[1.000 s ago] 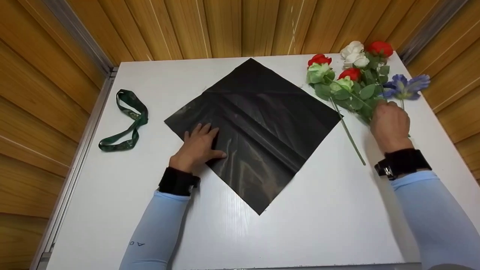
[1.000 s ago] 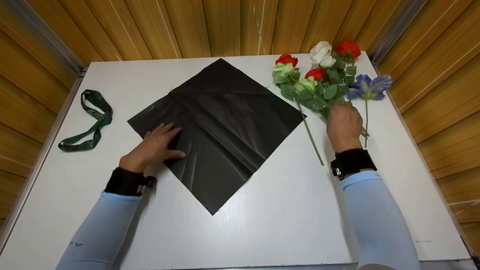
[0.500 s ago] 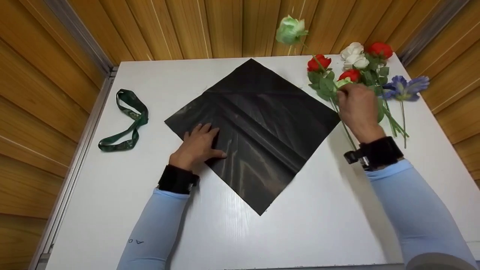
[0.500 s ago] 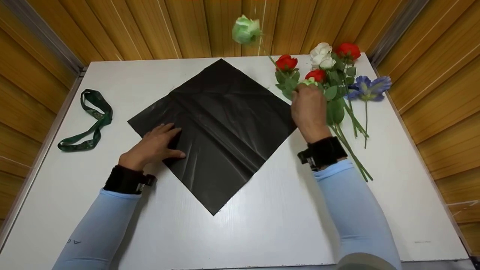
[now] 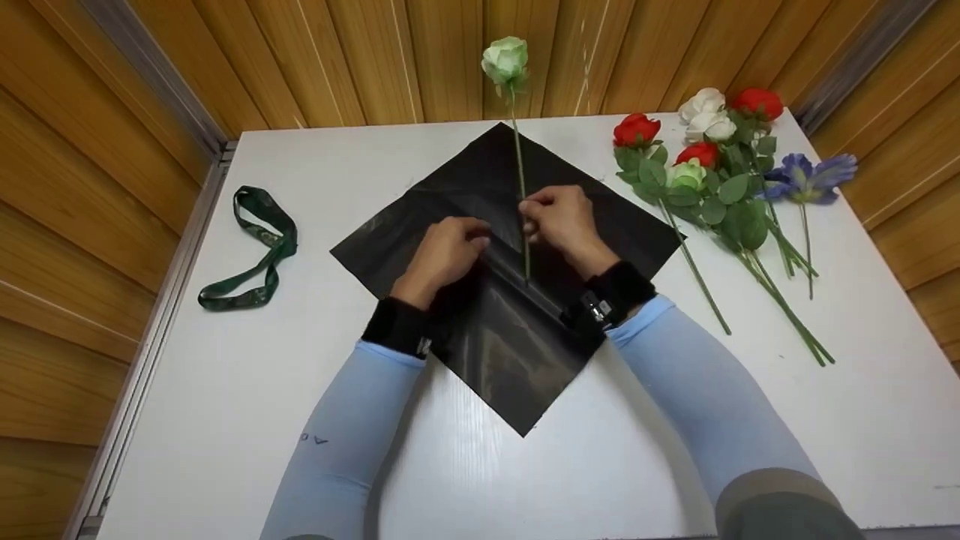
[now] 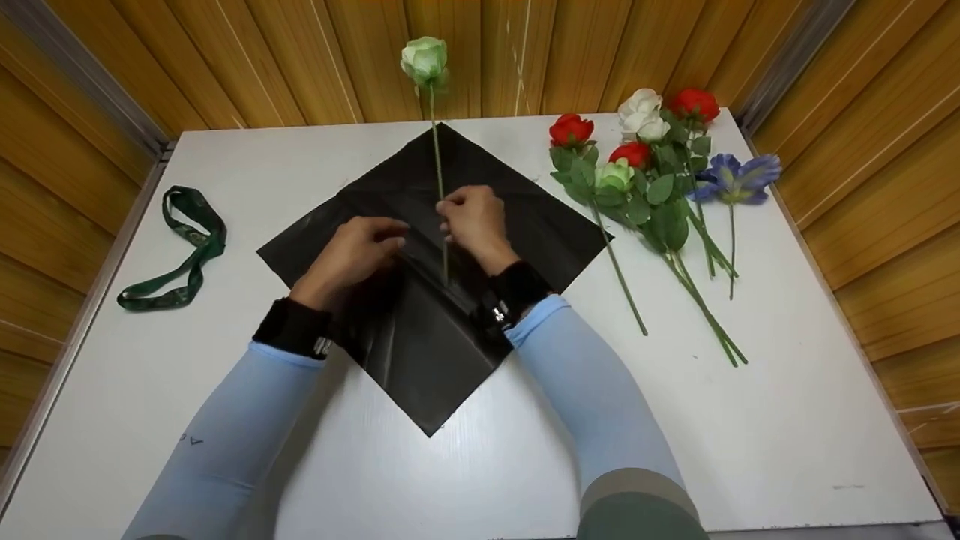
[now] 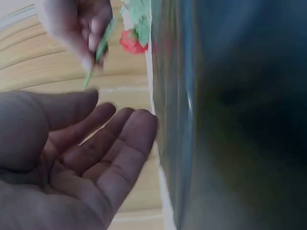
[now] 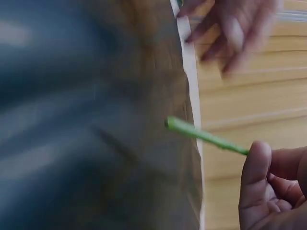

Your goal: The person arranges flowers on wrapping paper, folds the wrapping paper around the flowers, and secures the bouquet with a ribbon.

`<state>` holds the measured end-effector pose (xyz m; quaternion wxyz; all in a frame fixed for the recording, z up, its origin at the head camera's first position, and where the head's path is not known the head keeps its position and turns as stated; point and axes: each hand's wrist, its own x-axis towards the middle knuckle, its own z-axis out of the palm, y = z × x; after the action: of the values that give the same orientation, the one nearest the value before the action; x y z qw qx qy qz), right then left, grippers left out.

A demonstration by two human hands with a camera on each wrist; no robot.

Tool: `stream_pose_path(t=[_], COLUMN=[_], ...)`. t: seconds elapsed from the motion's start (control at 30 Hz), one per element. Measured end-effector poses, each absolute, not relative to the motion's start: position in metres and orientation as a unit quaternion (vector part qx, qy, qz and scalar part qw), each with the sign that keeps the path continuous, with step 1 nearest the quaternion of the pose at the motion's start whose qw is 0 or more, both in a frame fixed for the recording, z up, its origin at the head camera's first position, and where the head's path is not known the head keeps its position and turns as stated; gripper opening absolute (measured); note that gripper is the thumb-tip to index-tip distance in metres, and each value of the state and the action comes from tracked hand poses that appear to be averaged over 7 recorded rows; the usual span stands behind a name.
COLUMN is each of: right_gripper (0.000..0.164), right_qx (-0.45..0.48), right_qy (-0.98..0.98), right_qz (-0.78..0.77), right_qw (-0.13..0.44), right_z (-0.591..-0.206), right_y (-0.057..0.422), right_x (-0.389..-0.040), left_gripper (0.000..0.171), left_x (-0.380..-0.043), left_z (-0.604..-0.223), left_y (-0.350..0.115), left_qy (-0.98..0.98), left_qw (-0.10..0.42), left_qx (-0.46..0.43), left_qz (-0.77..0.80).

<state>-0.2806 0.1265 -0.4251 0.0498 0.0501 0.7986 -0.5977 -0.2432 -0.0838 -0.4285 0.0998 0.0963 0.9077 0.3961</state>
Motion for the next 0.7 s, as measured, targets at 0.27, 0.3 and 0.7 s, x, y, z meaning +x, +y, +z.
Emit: stream_pose_path(t=[0.27,0.3,0.7], right_gripper=[0.021,0.020,0.020], right_qx=[0.060,0.059,0.000], right_qy=[0.743,0.742,0.784], right_qz=[-0.659,-0.660,-0.619], right_qw=[0.101,0.102,0.049], right_z=[-0.433,-0.434,-0.437], right_y=[0.101,0.100,0.106], right_x=[-0.276,-0.276,-0.276], left_gripper=[0.029,0.027,0.016], left_x=[-0.262,-0.263,-0.278], left_z=[-0.429,-0.429,-0.426], left_y=[-0.062,-0.062,-0.055], left_qy=[0.864,0.860,0.885], left_qw=[0.126,0.124,0.083], left_qx=[0.017,0.012,-0.010], left_qz=[0.487,0.494,0.458])
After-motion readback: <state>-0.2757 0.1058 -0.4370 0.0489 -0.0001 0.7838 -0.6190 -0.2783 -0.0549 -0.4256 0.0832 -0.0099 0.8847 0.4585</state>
